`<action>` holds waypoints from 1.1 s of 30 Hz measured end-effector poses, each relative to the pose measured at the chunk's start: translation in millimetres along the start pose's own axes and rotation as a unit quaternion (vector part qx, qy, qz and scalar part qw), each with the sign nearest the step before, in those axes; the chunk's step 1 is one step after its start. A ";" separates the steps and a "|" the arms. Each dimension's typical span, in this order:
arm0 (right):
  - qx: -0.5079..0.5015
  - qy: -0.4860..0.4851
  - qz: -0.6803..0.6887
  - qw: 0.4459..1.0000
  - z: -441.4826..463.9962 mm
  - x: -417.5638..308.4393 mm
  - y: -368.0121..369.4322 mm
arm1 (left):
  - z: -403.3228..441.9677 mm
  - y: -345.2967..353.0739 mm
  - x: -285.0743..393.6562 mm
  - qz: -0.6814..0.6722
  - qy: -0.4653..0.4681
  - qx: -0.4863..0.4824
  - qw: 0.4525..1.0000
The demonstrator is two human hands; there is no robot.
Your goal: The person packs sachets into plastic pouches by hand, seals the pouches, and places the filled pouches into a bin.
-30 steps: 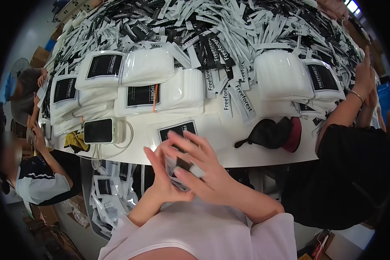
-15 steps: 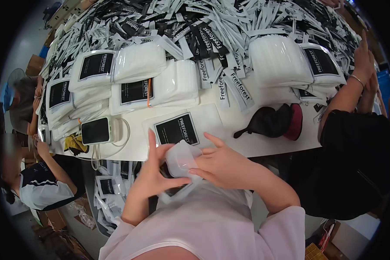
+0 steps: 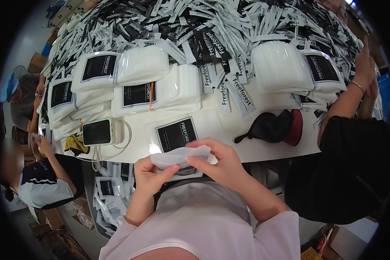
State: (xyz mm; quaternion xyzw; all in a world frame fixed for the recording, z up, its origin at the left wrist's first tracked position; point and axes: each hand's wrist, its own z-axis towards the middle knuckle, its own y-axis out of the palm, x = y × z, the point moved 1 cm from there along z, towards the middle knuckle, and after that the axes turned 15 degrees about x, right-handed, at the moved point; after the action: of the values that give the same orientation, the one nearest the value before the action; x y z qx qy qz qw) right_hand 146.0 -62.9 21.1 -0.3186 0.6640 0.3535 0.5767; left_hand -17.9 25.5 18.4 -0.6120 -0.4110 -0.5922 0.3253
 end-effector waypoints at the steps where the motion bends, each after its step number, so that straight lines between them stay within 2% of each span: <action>1: -0.017 -0.009 -0.042 0.999 1.8 -3.0 -1.3 | -0.1 2.6 -0.2 -0.019 0.018 -0.014 1.000; 2: -0.035 -0.017 -0.084 0.996 4.2 -8.4 -3.6 | -1.0 6.2 1.6 -0.060 -0.010 -0.011 0.998; 5: -0.053 -0.045 -0.132 0.989 3.3 -14.4 0.0 | -4.3 4.2 -2.0 -0.020 -0.042 0.019 0.999; 8: -0.048 -0.099 -0.136 0.985 0.2 -12.5 7.0 | -5.8 -1.3 -2.1 0.003 0.022 0.002 1.000; 10: -0.051 -0.130 -0.143 0.980 -0.3 -9.7 10.5 | -7.2 -7.7 -0.7 -0.011 0.016 0.010 1.000; 13: -0.161 -0.170 -0.119 0.965 13.4 -1.4 7.8 | -7.8 -10.6 13.3 -0.035 0.011 0.028 0.999; 14: -0.158 -0.255 -0.119 0.946 24.0 -0.2 5.7 | -12.7 -24.9 14.6 -0.039 0.014 0.031 0.999; 15: -0.083 -0.277 -0.194 0.937 34.7 3.4 -1.7 | -16.5 -42.6 16.7 -0.042 0.018 0.034 0.998; 16: -0.011 -0.296 -0.284 0.912 53.8 9.3 -17.3 | -17.1 -65.3 21.6 -0.019 0.032 0.008 0.999; 17: 0.088 -0.317 -0.384 0.862 75.1 11.3 -32.5 | -17.7 -90.8 28.2 0.003 0.047 -0.017 0.999; 18: 0.186 -0.332 -0.475 0.793 93.0 13.6 -46.2 | -22.5 -114.1 34.2 0.099 0.020 -0.016 0.995; 20: 0.216 -0.351 -0.611 0.677 115.9 32.4 -65.9 | -39.0 -157.3 33.1 0.270 -0.051 0.022 0.961; 22: 0.209 -0.311 -0.610 0.698 117.4 48.6 -71.4 | -60.6 -193.3 13.4 0.415 -0.143 0.092 0.894; 25: 0.251 -0.268 -0.545 0.754 118.3 43.4 -61.5 | -93.3 -209.2 -4.1 0.566 -0.100 0.104 0.812; 26: 0.272 -0.255 -0.513 0.773 119.1 35.6 -59.2 | -99.6 -209.6 -9.0 0.514 -0.145 0.125 0.836; 29: 0.285 -0.354 -0.388 0.802 150.6 3.3 -42.4 | -81.9 -180.0 -10.6 0.464 -0.142 0.114 0.867; 31: 0.256 -0.329 -0.470 0.778 195.1 -5.5 -33.3 | -63.3 -152.4 -10.0 0.444 -0.077 0.056 0.891; 33: 0.255 -0.306 -0.567 0.721 233.1 -6.7 -23.7 | -45.7 -123.5 -2.8 0.425 -0.020 -0.013 0.905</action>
State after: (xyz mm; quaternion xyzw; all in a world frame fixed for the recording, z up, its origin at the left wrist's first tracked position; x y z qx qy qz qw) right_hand 292.6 119.3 5.6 -0.3509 0.2117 -0.1441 0.9007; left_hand -148.5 40.4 8.7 -0.7445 -0.1111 -0.3907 0.5298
